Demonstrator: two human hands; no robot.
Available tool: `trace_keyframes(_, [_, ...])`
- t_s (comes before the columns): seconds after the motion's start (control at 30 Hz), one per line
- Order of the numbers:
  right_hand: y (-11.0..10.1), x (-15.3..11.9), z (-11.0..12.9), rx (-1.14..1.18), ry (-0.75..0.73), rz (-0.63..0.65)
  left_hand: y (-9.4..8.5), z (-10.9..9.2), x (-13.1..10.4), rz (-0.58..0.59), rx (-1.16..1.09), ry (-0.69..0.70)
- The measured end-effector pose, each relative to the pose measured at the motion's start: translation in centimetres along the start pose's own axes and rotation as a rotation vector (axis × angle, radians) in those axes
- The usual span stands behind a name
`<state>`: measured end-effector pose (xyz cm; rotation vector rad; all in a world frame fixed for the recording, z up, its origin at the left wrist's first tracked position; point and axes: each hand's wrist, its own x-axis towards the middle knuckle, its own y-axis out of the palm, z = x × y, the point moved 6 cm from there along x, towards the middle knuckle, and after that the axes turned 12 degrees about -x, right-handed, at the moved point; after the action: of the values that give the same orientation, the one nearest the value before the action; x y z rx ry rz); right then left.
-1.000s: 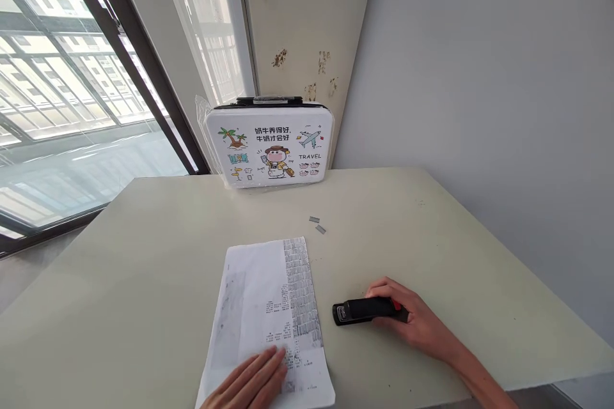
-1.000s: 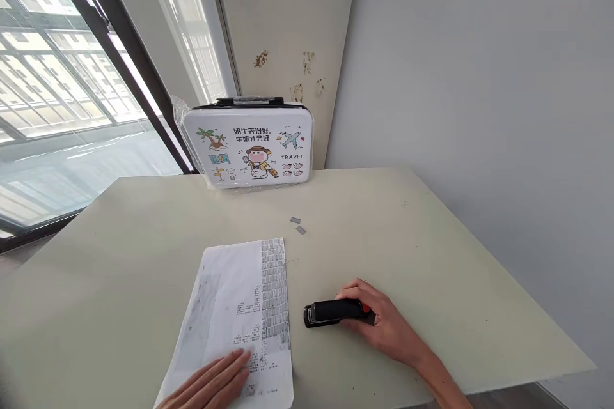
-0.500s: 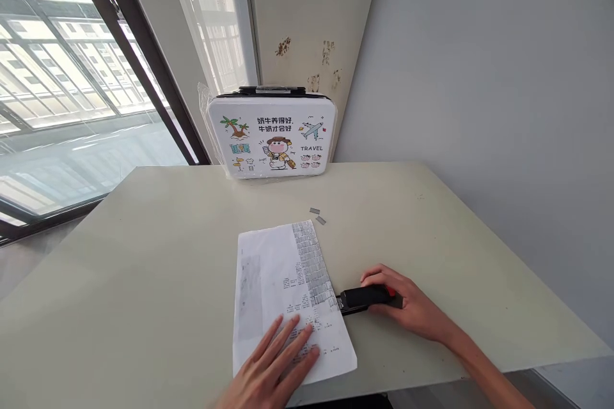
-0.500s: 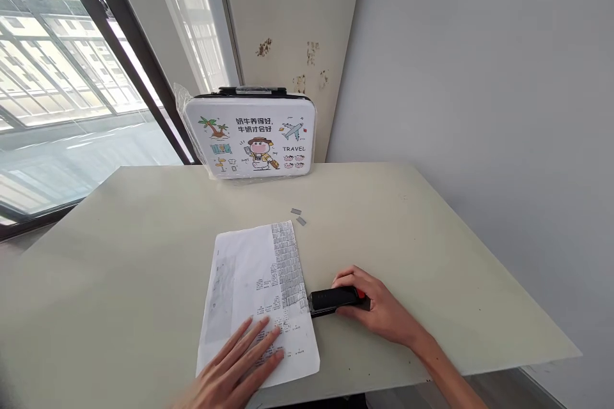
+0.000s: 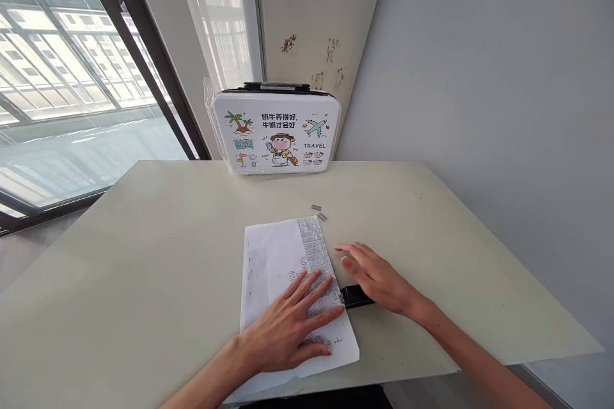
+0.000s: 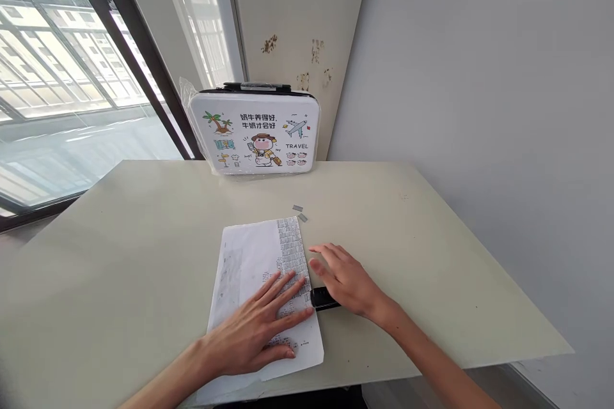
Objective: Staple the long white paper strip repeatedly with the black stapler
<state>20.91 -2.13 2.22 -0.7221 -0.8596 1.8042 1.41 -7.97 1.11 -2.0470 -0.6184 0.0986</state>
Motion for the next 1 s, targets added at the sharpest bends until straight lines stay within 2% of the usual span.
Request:
trace_keyframes(0.13, [0.9, 0.3, 1.3, -0.128, -0.055, -0.01, -0.1, -0.5, 0.0, 0.013, -0.026, 0.031])
trace_keyframes(0.3, [1.4, 0.4, 1.3, -0.211, -0.088, 0.007, 0.0, -0.6, 0.2, -0.004, -0.035, 0.033])
trace_keyframes(0.83, [2.0, 0.3, 1.7, -0.281, -0.032, 0.075, 0.5, -0.5, 0.7, 0.022, -0.066, 0.018])
trace_keyframes(1.0, [1.9, 0.3, 1.9, -0.292, -0.006, 0.094, 0.5, -0.6, 0.7, -0.01, -0.066, 0.035])
